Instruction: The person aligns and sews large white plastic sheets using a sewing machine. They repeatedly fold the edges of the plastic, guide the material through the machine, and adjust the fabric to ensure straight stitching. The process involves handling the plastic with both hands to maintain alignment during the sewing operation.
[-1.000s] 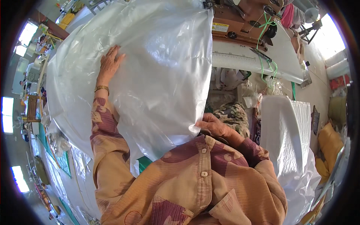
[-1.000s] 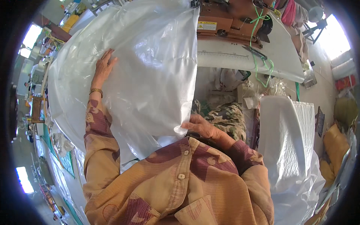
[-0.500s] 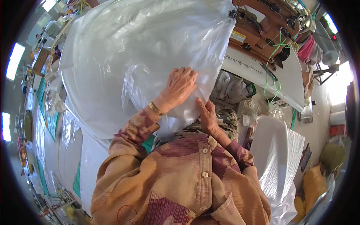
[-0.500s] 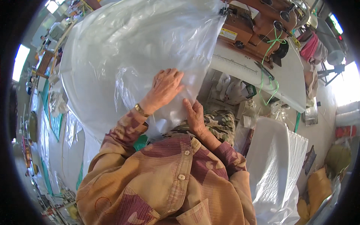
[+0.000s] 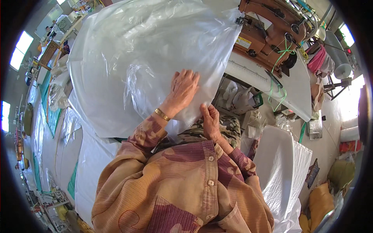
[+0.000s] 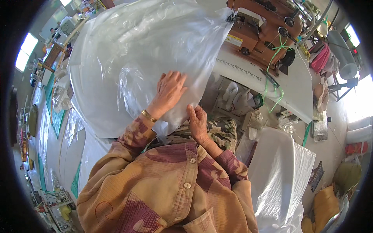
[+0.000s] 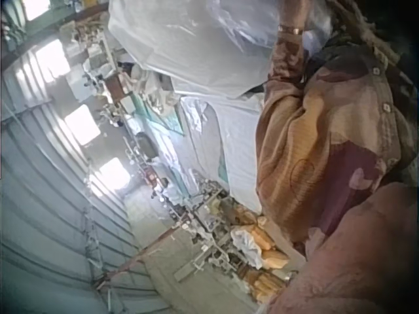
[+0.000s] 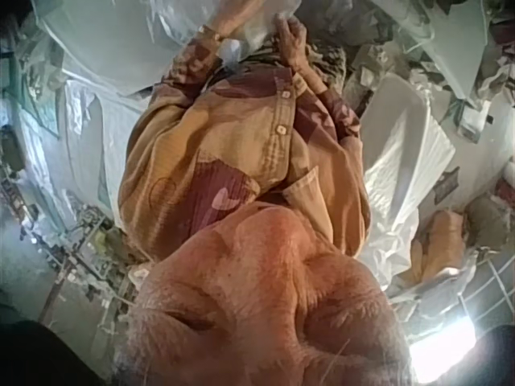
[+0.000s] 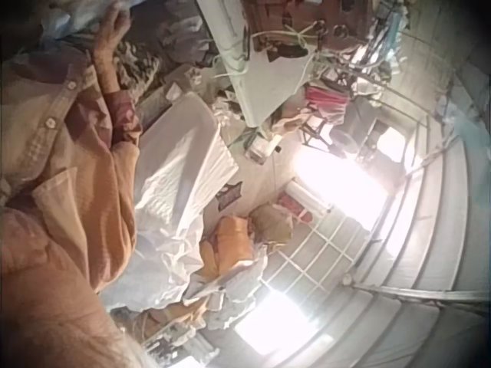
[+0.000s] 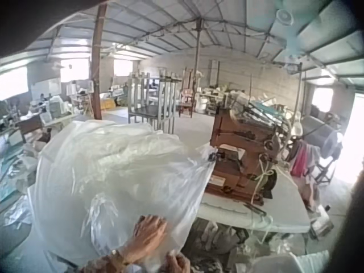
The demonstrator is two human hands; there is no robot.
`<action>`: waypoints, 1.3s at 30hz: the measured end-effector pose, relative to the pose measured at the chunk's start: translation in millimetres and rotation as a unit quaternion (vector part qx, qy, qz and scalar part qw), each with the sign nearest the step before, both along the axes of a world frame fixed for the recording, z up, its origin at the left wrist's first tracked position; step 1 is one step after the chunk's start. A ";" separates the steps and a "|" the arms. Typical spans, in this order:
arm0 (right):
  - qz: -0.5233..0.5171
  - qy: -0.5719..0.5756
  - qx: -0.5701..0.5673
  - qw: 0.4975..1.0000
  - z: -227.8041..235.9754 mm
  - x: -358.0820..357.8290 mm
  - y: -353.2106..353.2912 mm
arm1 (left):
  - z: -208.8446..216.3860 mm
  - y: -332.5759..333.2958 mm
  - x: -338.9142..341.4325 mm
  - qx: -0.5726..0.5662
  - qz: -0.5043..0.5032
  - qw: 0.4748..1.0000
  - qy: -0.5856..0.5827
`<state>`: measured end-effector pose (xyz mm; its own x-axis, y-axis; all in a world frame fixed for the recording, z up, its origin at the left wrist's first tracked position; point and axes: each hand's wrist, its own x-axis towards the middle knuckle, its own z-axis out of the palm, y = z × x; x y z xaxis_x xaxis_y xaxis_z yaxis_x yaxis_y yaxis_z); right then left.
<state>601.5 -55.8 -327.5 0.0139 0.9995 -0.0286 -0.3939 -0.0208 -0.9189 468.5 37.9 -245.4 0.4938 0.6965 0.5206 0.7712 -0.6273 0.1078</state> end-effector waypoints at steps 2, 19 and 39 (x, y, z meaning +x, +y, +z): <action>0.000 0.011 -0.003 1.000 2.8 0.0 -0.9 | -7.5 4.7 -2.0 -0.010 0.001 0.999 0.048; -0.015 -0.081 0.032 0.996 12.6 -3.6 -7.6 | 8.0 -28.6 -2.3 -0.095 -0.151 0.984 -0.017; -0.081 -0.427 0.161 0.886 11.4 -1.6 -10.3 | 8.2 -33.9 4.2 -0.260 -0.084 0.948 -0.163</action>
<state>599.9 -66.1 -316.1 0.0363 0.9369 0.3476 0.4734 0.2902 -0.8316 472.6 4.0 -237.2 0.4933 0.8263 0.2718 0.5373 -0.5352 0.6519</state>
